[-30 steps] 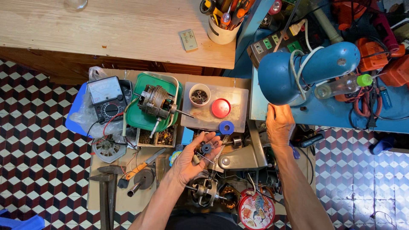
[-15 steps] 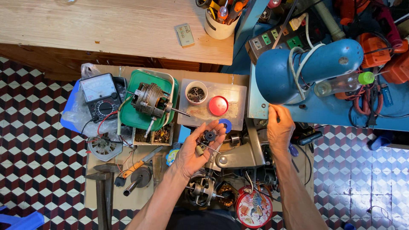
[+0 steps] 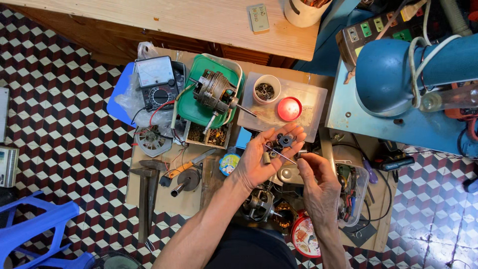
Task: The person sorts small mechanical parts, including washers and bushings, from a cup into their hand and then into a small container. They repeatedly pick up, inspect, and place the parts while working at a cluttered workbench.
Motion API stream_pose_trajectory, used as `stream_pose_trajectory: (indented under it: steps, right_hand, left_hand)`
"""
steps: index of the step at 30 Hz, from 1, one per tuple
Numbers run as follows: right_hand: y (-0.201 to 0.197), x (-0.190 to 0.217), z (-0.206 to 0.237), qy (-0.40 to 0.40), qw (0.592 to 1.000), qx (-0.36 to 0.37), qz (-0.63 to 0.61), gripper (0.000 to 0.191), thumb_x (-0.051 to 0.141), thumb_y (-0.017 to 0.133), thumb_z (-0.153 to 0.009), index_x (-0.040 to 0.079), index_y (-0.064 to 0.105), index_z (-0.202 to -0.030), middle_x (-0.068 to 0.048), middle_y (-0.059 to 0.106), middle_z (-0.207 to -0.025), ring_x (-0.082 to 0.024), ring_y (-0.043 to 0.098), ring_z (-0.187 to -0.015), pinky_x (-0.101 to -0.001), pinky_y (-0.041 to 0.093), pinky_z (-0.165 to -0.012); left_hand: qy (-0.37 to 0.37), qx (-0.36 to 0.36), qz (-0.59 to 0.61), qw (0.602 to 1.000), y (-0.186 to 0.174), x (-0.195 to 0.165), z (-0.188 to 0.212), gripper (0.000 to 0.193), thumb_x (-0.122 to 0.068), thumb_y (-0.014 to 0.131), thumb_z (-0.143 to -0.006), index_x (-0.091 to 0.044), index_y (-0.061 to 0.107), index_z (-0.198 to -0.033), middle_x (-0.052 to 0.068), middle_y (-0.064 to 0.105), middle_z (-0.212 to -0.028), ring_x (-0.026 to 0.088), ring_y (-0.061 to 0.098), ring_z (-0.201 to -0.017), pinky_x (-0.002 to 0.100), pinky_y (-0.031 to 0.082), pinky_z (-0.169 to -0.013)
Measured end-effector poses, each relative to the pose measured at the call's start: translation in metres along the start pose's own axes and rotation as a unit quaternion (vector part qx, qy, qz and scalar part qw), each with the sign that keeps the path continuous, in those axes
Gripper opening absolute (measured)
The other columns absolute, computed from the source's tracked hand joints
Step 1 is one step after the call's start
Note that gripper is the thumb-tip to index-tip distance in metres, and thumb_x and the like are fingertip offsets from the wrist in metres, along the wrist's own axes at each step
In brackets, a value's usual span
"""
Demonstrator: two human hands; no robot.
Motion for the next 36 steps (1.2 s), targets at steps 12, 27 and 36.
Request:
stream_pose_trajectory:
  steps: [12,27,36]
  right_hand:
    - [0.013,0.005,0.013,-0.068,0.995,0.024,0.069,0.016,0.010,0.071,-0.095,0.003,0.073,-0.109,-0.004,0.072,-0.094,-0.011,0.068,-0.086,-0.0269,0.055,-0.078]
    - [0.010,0.019,0.004,-0.179,0.969,-0.036,0.167,0.023,0.011,0.074,-0.095,0.003,0.071,-0.116,-0.008,0.066,-0.096,-0.015,0.064,-0.081,-0.0288,0.053,-0.073]
    - [0.025,0.035,0.027,-0.195,0.960,0.003,0.199,0.023,0.014,0.078,-0.088,0.008,0.073,-0.110,-0.007,0.067,-0.097,-0.016,0.062,-0.076,-0.0311,0.053,-0.062]
  left_hand:
    - [0.018,-0.007,-0.042,0.999,-0.014,-0.002,0.007,0.049,-0.025,0.034,-0.114,0.009,0.051,-0.145,0.021,0.058,-0.144,0.033,0.057,-0.133,0.044,0.046,-0.118]
    - [-0.010,0.024,-0.025,0.999,-0.015,0.001,0.011,0.048,-0.024,0.034,-0.116,0.009,0.052,-0.147,0.022,0.062,-0.140,0.031,0.059,-0.131,0.041,0.048,-0.115]
    - [-0.013,0.076,0.030,0.997,-0.011,0.014,0.013,0.052,-0.027,0.031,-0.114,0.009,0.047,-0.148,0.021,0.055,-0.148,0.034,0.053,-0.138,0.045,0.040,-0.121]
Point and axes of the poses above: each hand's wrist, its own z-axis away from the middle knuckle, its own y-axis out of the palm, x = y × z, the point moved 3 cm from there along -z, towards the middle knuckle
